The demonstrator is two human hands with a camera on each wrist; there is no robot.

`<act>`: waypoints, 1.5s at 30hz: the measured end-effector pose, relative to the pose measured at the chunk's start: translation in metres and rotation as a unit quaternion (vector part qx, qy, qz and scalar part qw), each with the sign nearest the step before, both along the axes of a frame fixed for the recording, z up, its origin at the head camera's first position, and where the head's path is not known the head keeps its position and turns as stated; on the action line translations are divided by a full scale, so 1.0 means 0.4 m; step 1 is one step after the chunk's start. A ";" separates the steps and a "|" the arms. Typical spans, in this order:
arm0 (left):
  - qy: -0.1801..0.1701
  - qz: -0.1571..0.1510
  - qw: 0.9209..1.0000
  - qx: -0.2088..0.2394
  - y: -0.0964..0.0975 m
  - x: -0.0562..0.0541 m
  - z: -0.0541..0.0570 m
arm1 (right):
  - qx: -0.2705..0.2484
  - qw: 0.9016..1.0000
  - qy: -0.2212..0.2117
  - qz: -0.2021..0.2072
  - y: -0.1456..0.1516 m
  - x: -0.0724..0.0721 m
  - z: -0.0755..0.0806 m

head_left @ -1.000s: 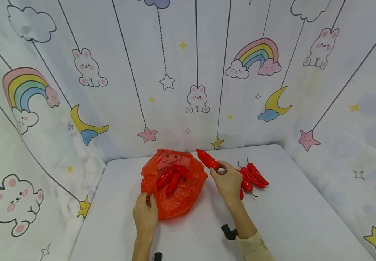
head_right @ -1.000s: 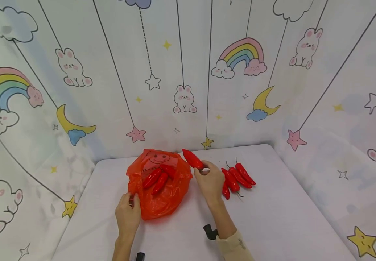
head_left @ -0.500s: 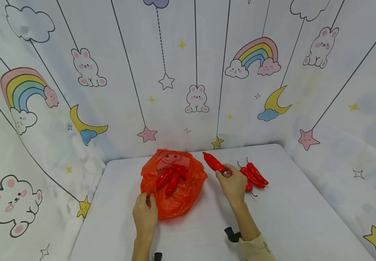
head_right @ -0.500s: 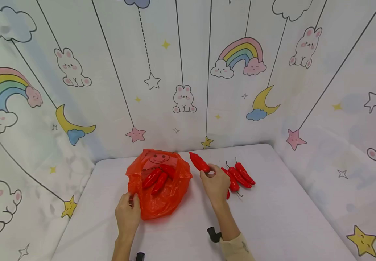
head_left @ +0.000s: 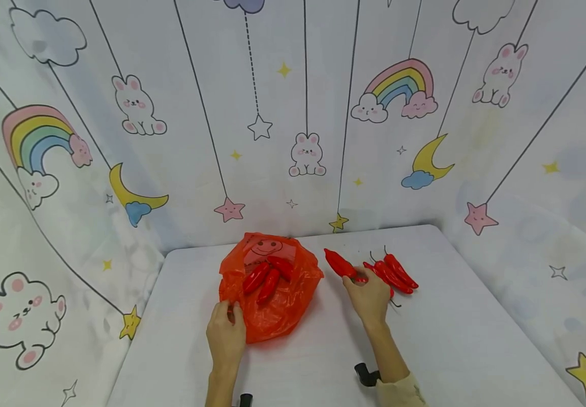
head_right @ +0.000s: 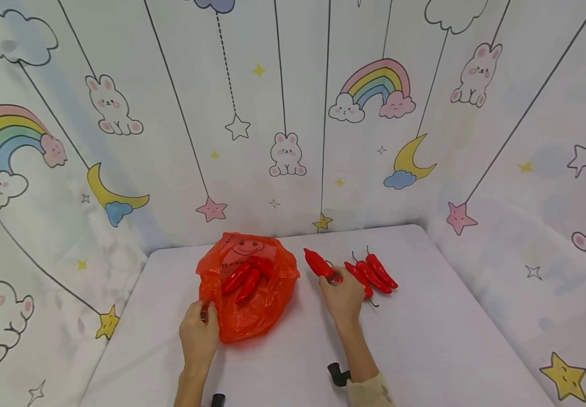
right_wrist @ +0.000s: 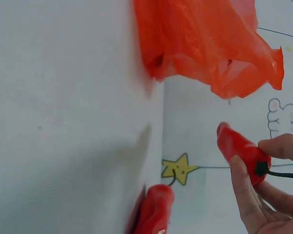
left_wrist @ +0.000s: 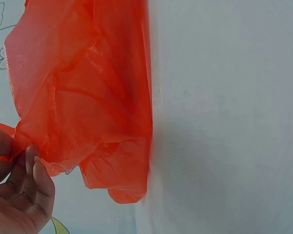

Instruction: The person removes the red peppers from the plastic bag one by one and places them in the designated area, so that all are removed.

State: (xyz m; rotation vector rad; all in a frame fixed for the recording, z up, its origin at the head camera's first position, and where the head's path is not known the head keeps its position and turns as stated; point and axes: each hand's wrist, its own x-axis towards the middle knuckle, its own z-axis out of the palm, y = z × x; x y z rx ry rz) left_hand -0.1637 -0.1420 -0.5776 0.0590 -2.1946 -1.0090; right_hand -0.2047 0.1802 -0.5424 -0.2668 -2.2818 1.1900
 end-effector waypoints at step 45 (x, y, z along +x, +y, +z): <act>0.008 0.001 1.000 0.000 -0.004 0.001 -0.003 | 0.010 0.993 -0.121 -0.012 0.097 0.060 -0.087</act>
